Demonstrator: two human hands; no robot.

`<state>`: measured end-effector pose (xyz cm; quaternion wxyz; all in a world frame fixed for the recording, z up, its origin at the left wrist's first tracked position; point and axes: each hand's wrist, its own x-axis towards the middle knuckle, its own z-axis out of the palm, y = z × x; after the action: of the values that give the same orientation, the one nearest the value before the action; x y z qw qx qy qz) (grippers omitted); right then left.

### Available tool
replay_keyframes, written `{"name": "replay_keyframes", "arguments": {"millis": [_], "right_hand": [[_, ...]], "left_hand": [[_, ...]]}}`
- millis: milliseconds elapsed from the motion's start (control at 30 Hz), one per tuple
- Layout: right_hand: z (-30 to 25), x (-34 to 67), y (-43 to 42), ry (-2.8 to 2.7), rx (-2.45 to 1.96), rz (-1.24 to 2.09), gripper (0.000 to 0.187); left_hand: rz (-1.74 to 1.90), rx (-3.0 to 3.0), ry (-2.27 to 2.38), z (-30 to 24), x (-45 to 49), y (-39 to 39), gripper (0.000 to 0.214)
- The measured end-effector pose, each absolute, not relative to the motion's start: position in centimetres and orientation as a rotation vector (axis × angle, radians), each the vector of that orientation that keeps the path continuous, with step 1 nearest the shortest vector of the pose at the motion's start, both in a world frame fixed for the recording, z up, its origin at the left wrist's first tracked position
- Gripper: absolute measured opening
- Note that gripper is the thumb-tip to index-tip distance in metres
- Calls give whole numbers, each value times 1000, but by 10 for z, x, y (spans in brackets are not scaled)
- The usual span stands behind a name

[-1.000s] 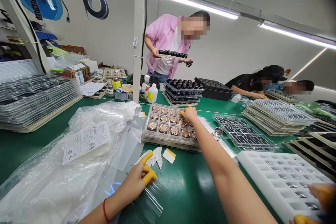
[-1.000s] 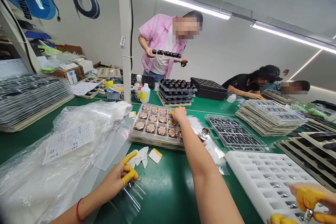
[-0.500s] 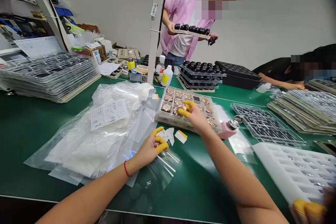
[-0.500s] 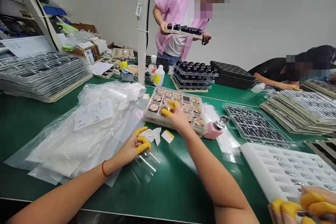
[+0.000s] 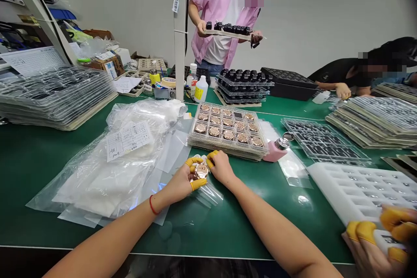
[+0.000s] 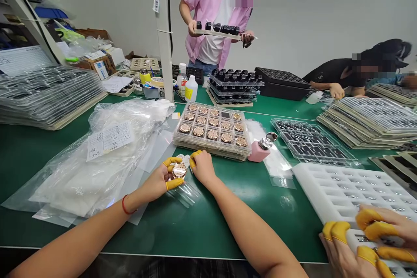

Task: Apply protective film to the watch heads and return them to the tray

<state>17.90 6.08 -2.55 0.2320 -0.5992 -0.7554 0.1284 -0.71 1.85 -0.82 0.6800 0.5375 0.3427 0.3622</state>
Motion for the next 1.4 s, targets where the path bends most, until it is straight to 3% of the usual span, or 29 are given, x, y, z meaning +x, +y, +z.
{"name": "replay_keyframes", "arguments": {"millis": [167, 300, 500, 633, 833, 967, 1100, 1233, 1333, 1400], "right_hand": [[6, 174, 31, -2095, -1272, 365, 5], [10, 167, 15, -2231, -1010, 399, 12], [2, 166, 17, -2180, -1045, 364, 15], [-1, 160, 13, -2250, -988, 287, 15], [-6, 178, 32, -1909, -1323, 465, 13], [2, 182, 29, -1989, -1319, 623, 43], [22, 172, 6, -2170, -1116, 297, 22], [46, 159, -29, -2266, -697, -132, 22], [55, 151, -48, -2465, -358, -271, 20], [55, 152, -46, -2452, -368, -286, 21]], "left_hand": [[829, 1244, 773, -9, -10, 22, 55], [791, 1270, 707, -7, -8, 19, 53], [813, 1287, 760, -6, -8, 17, 54], [774, 1422, 749, -4, -8, 17, 40], [933, 1144, 856, -5, -6, 23, 56], [1112, 1002, 787, 3, -12, 30, 59], [1190, 954, 640, 12, -21, 33, 48], [1143, 914, 643, 12, -24, 35, 38], [1120, 966, 694, 8, -22, 36, 41], [1136, 1051, 765, 6, -21, 36, 46]]}}
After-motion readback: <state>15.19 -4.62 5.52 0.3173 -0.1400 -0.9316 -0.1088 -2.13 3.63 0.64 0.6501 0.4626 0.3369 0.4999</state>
